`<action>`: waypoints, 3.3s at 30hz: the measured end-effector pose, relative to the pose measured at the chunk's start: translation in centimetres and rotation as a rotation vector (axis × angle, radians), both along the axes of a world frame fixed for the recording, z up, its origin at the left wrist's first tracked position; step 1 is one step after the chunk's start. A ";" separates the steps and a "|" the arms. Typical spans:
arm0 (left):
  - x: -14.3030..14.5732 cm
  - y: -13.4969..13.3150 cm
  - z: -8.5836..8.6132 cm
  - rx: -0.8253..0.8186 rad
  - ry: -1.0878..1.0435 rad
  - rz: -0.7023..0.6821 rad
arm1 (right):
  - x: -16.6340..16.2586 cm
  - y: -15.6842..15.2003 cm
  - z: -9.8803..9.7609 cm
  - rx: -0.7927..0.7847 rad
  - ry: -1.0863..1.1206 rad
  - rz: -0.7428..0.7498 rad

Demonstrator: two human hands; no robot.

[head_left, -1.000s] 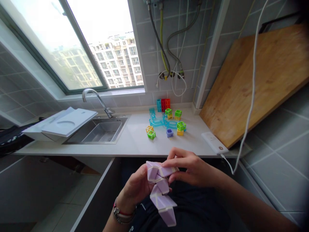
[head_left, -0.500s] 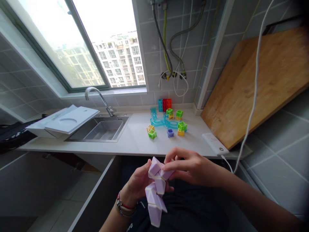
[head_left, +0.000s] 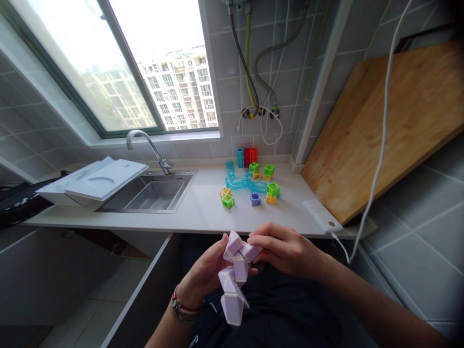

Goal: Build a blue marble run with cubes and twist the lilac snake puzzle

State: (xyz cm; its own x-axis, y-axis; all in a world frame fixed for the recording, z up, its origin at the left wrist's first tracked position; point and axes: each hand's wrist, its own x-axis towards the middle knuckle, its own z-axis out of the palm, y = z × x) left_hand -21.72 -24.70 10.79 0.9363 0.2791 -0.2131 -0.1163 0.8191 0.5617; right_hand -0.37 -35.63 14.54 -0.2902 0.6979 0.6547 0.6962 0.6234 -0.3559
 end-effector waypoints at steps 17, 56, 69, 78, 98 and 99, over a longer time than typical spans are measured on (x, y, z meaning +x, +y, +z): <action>0.4 0.1 1.3 0.756 0.136 0.229 | 0.2 1.4 -0.3 -0.773 0.827 -0.064; -1.3 1.5 2.6 2.111 0.394 -0.062 | 0.1 5.6 -0.9 -0.531 -0.735 0.059; -0.4 3.3 -1.7 2.343 0.483 -0.018 | -1.0 8.8 -8.6 -1.319 0.454 -0.206; 1.4 4.0 -1.9 2.461 0.392 -0.089 | -1.0 9.1 -9.8 -1.648 0.928 0.012; 8.7 2.8 6.9 2.633 -0.634 -0.339 | -0.5 -3.6 -17.8 -1.024 1.415 -0.236; 8.6 2.7 6.6 2.673 -0.667 -0.332 | -0.3 -3.8 -17.7 -0.996 1.403 -0.239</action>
